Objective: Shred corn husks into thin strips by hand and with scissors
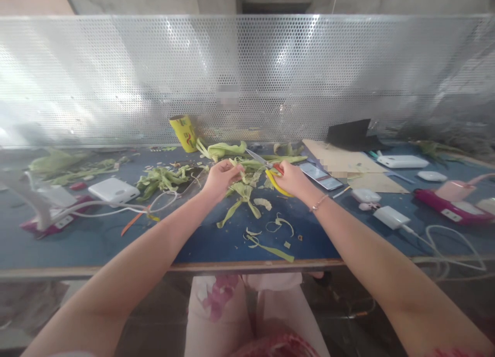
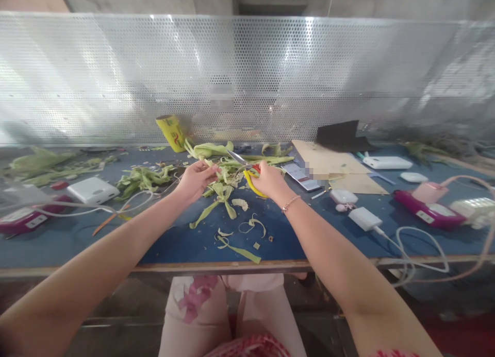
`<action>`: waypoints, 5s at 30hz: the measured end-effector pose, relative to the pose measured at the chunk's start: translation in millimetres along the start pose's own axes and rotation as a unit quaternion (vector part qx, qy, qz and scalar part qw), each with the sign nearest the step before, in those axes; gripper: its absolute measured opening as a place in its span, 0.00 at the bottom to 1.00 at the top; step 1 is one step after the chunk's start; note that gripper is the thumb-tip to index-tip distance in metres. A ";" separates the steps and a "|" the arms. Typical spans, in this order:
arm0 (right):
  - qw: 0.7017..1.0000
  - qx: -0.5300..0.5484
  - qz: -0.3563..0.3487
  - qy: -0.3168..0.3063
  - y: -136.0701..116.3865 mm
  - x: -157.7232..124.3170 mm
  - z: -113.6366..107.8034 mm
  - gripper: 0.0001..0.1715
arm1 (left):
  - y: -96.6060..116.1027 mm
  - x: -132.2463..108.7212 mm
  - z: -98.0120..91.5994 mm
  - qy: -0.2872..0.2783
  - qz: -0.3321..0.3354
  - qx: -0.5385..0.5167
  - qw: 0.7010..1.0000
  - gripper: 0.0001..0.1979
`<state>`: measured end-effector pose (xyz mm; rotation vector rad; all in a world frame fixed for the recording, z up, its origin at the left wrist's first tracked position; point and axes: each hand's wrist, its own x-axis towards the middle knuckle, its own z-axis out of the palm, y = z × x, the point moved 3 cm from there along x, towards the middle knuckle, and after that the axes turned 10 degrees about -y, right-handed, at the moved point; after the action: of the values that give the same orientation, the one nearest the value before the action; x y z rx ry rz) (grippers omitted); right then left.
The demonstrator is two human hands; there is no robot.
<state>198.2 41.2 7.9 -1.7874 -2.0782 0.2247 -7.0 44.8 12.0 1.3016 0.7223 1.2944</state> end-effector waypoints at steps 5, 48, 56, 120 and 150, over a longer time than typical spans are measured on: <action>1.000 -0.005 -0.022 -0.009 -1.5 0.1 -0.5 0.20 | 1.6 -1.3 2.0 0.002 -0.010 -0.010 1.000 0.16; 0.978 0.029 -0.165 -0.126 -16.8 -17.7 -4.8 0.19 | -11.6 14.9 -30.2 0.102 0.027 0.196 0.975 0.07; 0.978 0.026 -0.163 -0.130 -22.5 -21.0 -8.1 0.14 | -12.2 15.5 -32.0 0.101 0.025 0.229 0.968 0.07; 0.975 -0.018 -0.166 -0.144 -26.5 -27.4 -14.1 0.19 | -2.3 13.3 -25.8 0.115 0.033 0.121 0.985 0.17; 0.976 -0.192 -0.004 -0.098 4.4 -10.3 -17.3 0.24 | -2.3 14.3 -33.6 0.128 0.030 0.163 0.978 0.17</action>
<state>210.1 29.7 20.1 -2.0459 -2.3973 -0.0071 -34.9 68.0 6.7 1.4389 1.1220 1.4524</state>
